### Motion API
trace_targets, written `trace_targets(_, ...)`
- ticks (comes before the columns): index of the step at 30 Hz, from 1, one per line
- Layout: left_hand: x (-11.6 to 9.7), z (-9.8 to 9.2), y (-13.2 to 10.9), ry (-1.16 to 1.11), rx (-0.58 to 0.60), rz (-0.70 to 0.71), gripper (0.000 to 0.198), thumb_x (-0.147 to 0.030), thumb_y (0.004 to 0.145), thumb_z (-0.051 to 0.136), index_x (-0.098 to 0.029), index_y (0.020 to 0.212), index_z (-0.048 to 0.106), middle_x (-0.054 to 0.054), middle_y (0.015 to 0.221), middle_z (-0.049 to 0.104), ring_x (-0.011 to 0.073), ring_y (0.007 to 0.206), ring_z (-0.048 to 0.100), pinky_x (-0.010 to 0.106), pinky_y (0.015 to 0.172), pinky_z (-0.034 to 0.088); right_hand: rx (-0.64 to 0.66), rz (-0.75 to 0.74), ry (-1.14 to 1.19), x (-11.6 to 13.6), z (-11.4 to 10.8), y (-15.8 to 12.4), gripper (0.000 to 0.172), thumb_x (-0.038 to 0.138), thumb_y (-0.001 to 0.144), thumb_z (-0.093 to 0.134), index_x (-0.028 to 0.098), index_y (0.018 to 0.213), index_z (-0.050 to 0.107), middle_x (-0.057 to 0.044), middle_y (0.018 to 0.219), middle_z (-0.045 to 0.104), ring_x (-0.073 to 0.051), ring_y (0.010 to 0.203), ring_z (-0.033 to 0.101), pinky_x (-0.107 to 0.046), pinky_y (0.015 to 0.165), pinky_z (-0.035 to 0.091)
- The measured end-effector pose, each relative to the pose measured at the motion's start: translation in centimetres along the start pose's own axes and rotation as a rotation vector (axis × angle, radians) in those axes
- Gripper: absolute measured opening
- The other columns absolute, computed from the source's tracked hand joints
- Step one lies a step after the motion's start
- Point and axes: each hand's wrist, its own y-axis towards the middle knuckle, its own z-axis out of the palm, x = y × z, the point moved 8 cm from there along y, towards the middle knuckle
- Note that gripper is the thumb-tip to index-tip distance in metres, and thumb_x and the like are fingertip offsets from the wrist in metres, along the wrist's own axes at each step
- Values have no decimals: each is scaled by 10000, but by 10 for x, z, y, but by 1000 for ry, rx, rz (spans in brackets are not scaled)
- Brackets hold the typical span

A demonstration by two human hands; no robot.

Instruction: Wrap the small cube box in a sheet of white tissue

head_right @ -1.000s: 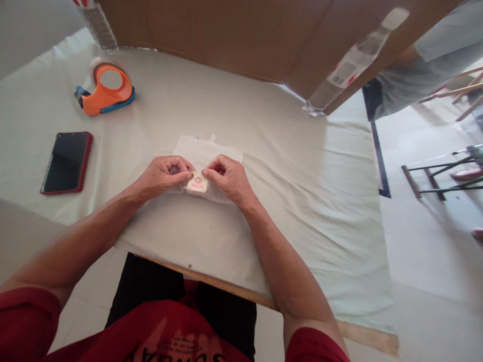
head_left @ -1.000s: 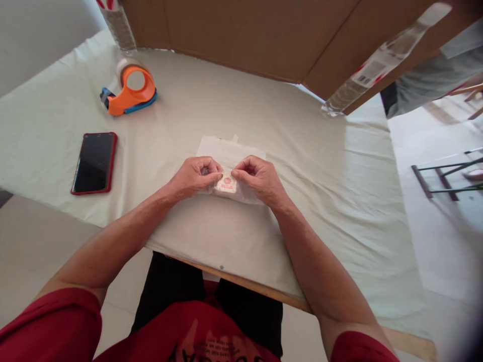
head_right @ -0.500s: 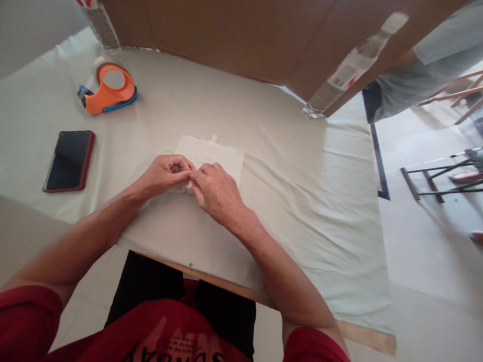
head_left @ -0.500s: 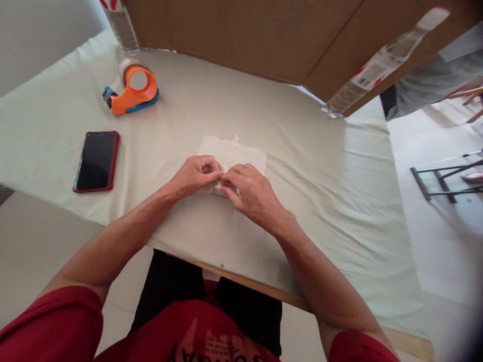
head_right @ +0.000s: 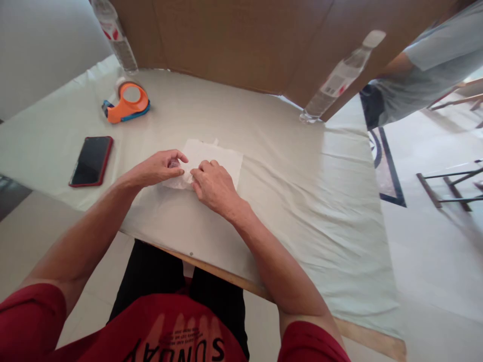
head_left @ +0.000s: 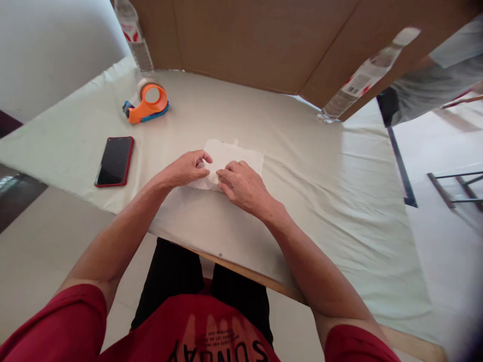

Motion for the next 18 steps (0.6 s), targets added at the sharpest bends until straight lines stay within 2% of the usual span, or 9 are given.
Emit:
trace_targets(4, 10, -9, 1, 160, -100, -65, 235, -260, 676, 645, -204, 905, 636, -58, 591, 508, 143, 562, 472, 271, 563, 344, 1, -5, -77, 5, 2, 1, 234, 210, 972, 548, 140, 1120, 715, -155, 1095, 658, -268, 966, 498, -349, 773, 359)
trace_targets(7, 20, -20, -8, 170, -192, -140, 280, -332, 672, 721, -202, 902, 627, -33, 639, 580, 160, 601, 541, 275, 582, 391, 5, -24, -123, 9, 3, 1, 235, 213, 973, 538, 138, 1107, 717, -163, 1093, 653, -275, 962, 487, -359, 761, 340)
trace_targets(10, 36, -20, -23, -35, -149, -311, 389, -356, 678, 759, -190, 990, 595, -4, 668, 640, 174, 569, 595, 285, 548, 449, 4, -29, -156, 11, 4, 1, 244, 212, 977, 515, 149, 1091, 721, -167, 1089, 649, -283, 971, 478, -373, 751, 320)
trace_targets(13, 44, -19, -34, -167, -132, -431, 437, -359, 652, 811, -194, 988, 586, 15, 651, 658, 201, 583, 648, 299, 529, 492, 10, -31, -169, 12, 5, 2, 256, 215, 975, 500, 150, 1078, 726, -174, 1101, 647, -293, 980, 475, -386, 748, 312)
trace_targets(16, 46, -12, -32, -218, -88, -481, 407, -384, 617, 853, -203, 881, 602, 35, 613, 670, 217, 549, 659, 315, 497, 500, 9, -38, -175, 14, 5, 2, 270, 210, 969, 488, 148, 1063, 733, -181, 1114, 643, -302, 991, 478, -395, 750, 314)
trace_targets(18, 45, -6, -25, -246, -52, -464, 379, -396, 595, 873, -209, 781, 602, 38, 583, 661, 219, 517, 656, 317, 474, 496, 2, -43, -177, 15, 5, 3, 277, 206, 966, 482, 150, 1043, 741, -184, 1109, 641, -304, 995, 480, -398, 753, 318)
